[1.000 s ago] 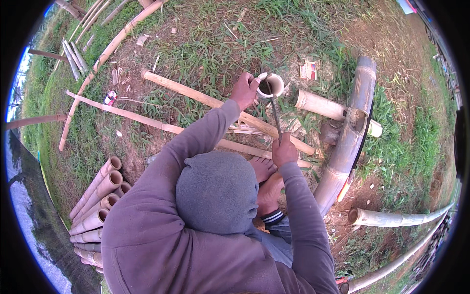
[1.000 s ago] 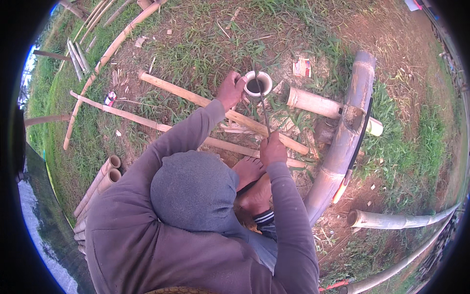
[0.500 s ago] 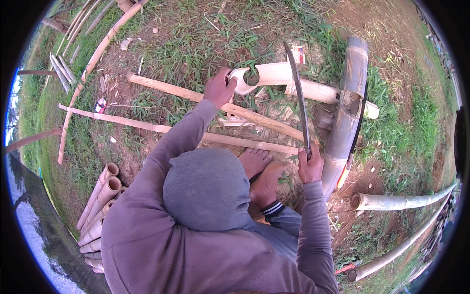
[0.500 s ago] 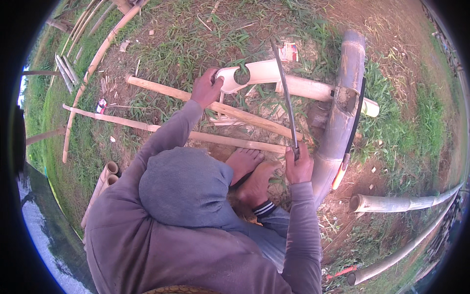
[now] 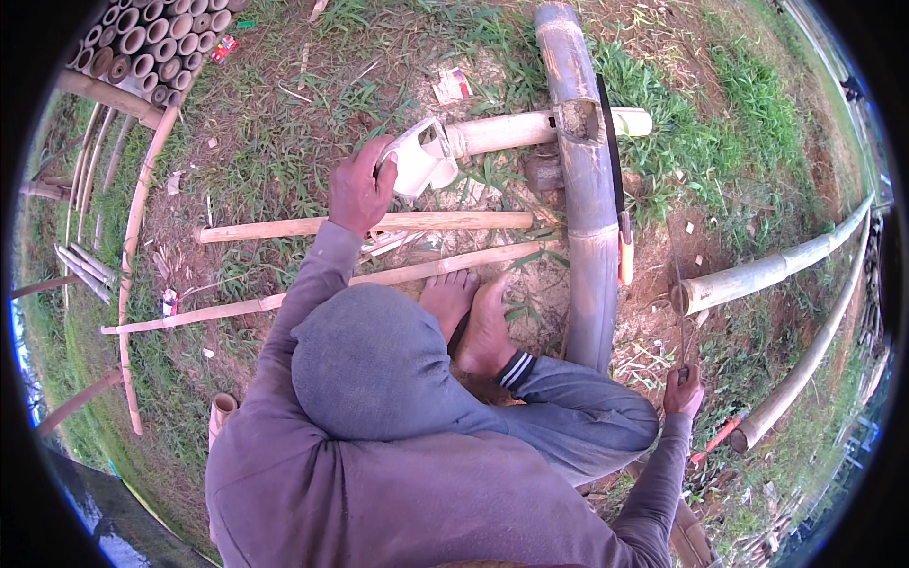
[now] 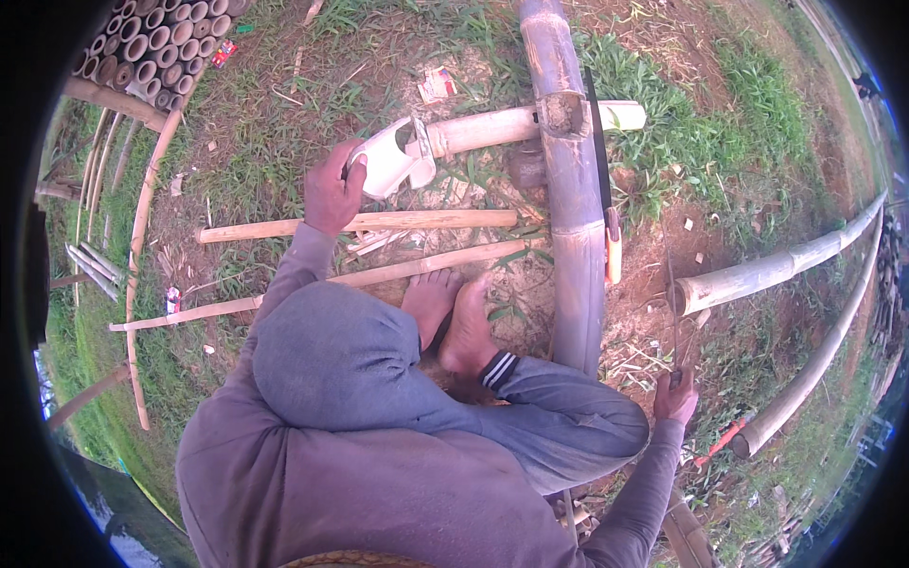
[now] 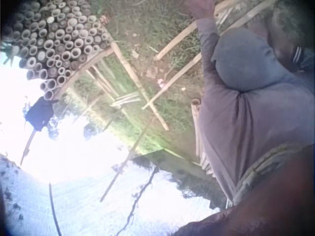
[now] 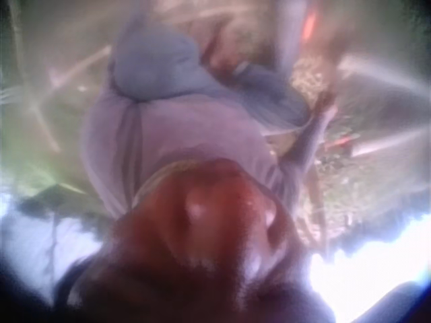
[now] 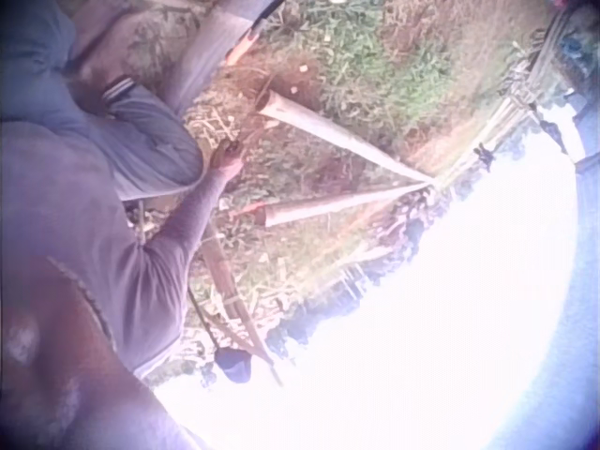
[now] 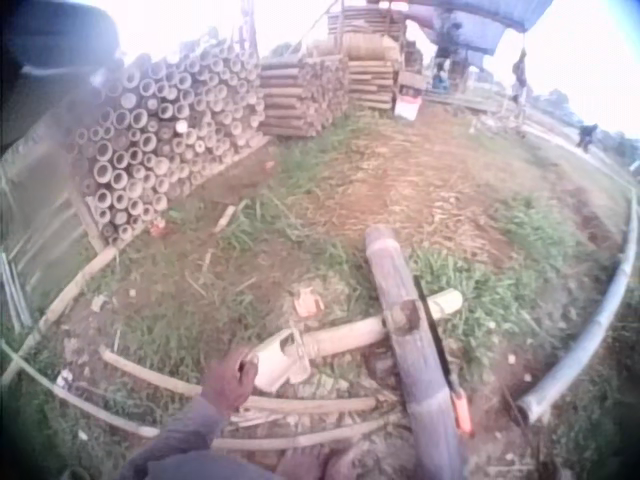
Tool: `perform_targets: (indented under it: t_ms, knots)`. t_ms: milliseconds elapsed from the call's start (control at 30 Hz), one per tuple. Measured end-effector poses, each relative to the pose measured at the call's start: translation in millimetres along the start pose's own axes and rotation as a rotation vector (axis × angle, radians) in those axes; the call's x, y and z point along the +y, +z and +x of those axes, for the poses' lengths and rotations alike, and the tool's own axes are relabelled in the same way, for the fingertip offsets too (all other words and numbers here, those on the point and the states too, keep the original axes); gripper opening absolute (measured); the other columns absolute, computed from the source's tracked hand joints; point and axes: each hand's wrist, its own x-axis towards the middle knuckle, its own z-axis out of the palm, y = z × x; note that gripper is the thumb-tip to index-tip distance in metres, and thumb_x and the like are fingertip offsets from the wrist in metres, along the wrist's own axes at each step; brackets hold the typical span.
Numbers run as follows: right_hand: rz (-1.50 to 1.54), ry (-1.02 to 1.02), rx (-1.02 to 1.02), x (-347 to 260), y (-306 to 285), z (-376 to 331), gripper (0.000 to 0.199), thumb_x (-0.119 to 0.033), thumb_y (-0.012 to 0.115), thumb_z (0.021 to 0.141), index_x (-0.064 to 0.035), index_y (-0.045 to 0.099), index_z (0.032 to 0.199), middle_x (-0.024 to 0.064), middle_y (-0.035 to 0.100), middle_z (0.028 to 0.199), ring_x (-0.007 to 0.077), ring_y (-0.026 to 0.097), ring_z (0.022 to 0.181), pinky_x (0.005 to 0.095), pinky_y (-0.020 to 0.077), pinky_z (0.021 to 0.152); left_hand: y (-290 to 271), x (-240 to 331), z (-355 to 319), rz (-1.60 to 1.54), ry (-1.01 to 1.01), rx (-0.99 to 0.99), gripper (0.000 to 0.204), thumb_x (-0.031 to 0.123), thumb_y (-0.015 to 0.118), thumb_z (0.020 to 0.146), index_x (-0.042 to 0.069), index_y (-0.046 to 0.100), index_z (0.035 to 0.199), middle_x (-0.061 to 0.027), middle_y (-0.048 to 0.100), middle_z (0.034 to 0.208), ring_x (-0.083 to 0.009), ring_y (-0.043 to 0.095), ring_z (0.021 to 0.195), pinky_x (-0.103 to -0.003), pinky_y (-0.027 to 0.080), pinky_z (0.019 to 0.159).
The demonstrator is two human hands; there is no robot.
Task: The person sits on the ground and uses a hand saw to cut a long bamboo pole into shorter sections. They position the bamboo on a makeshift support, saw through it, and then stack the cut pieces with other finished sections nearby.
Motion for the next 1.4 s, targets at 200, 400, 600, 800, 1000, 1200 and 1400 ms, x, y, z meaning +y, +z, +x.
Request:
perform_targets:
  t_ms: [200,400,600,800,1000,1200,1400]
  knots:
    - [-0.017,0.160,-0.135,88.7,38.9,-37.3,0.035,-0.034,0.071,0.086,-0.0049,0.071,0.106,0.0202,0.074,0.086,0.0373,0.073,0.078,0.0485,0.0551,0.073,-52.1,28.6,37.5,0.131,0.193,0.269,0.026,0.017,0.064,0.099,0.005,0.066,0.122,-0.0206,0.074,0.094,-0.0351,0.074,0.079,-0.044,0.057,0.067]
    - [0.021,0.190,-0.157,90.6,56.5,-24.0,0.036,-0.035,0.070,0.086,-0.0050,0.072,0.107,0.0196,0.075,0.087,0.0356,0.073,0.082,0.0469,0.0551,0.075,-18.1,-76.4,25.7,-0.387,-0.441,0.317,0.026,0.020,0.058,0.105,0.000,0.062,0.120,-0.0089,0.070,0.089,-0.0194,0.066,0.069,-0.033,0.053,0.059]
    - [0.005,0.234,-0.134,96.0,52.3,-64.0,0.037,-0.037,0.070,0.091,-0.0039,0.072,0.106,0.0166,0.073,0.083,0.0305,0.072,0.078,0.0437,0.0546,0.075,36.1,-128.0,-63.6,-0.668,-0.873,0.231,0.023,0.020,0.055,0.105,0.004,0.053,0.120,-0.0127,0.070,0.100,-0.0144,0.068,0.068,-0.026,0.053,0.053]
    - [0.082,0.367,-0.066,103.8,68.7,-134.4,0.036,-0.038,0.070,0.092,-0.0036,0.072,0.105,0.0154,0.073,0.082,0.0288,0.071,0.078,0.0429,0.0545,0.074,75.5,-78.6,-61.8,-0.997,-0.942,-0.038,0.032,0.017,0.062,0.104,0.009,0.043,0.129,-0.0141,0.065,0.115,-0.0254,0.074,0.089,-0.030,0.060,0.064]
    - [0.121,0.344,-0.032,110.5,74.0,-118.2,0.036,-0.038,0.070,0.093,-0.0033,0.072,0.104,0.0142,0.074,0.082,0.0271,0.070,0.077,0.0422,0.0543,0.074,113.9,-93.5,-71.9,-0.075,-0.878,-0.393,0.052,0.045,0.065,0.099,-0.001,0.063,0.124,-0.0182,0.071,0.112,-0.0332,0.071,0.108,-0.043,0.055,0.090]
    - [0.138,0.393,0.019,123.2,69.0,-125.7,0.036,-0.038,0.070,0.094,-0.0030,0.072,0.103,0.0129,0.074,0.082,0.0254,0.070,0.076,0.0414,0.0542,0.073,90.1,-70.5,-42.6,0.206,-0.582,-0.476,0.078,0.059,0.058,0.096,-0.008,0.058,0.134,-0.0309,0.064,0.132,-0.0450,0.062,0.123,-0.049,0.046,0.109]
    - [0.170,0.427,0.060,142.5,58.0,-125.1,0.036,-0.038,0.070,0.095,-0.0027,0.072,0.102,0.0117,0.074,0.082,0.0237,0.069,0.075,0.0406,0.0541,0.072,123.9,-76.6,-17.9,0.010,-0.700,-0.498,0.077,0.042,0.075,0.086,-0.007,0.048,0.139,-0.0329,0.064,0.132,-0.0467,0.062,0.125,-0.048,0.048,0.107]
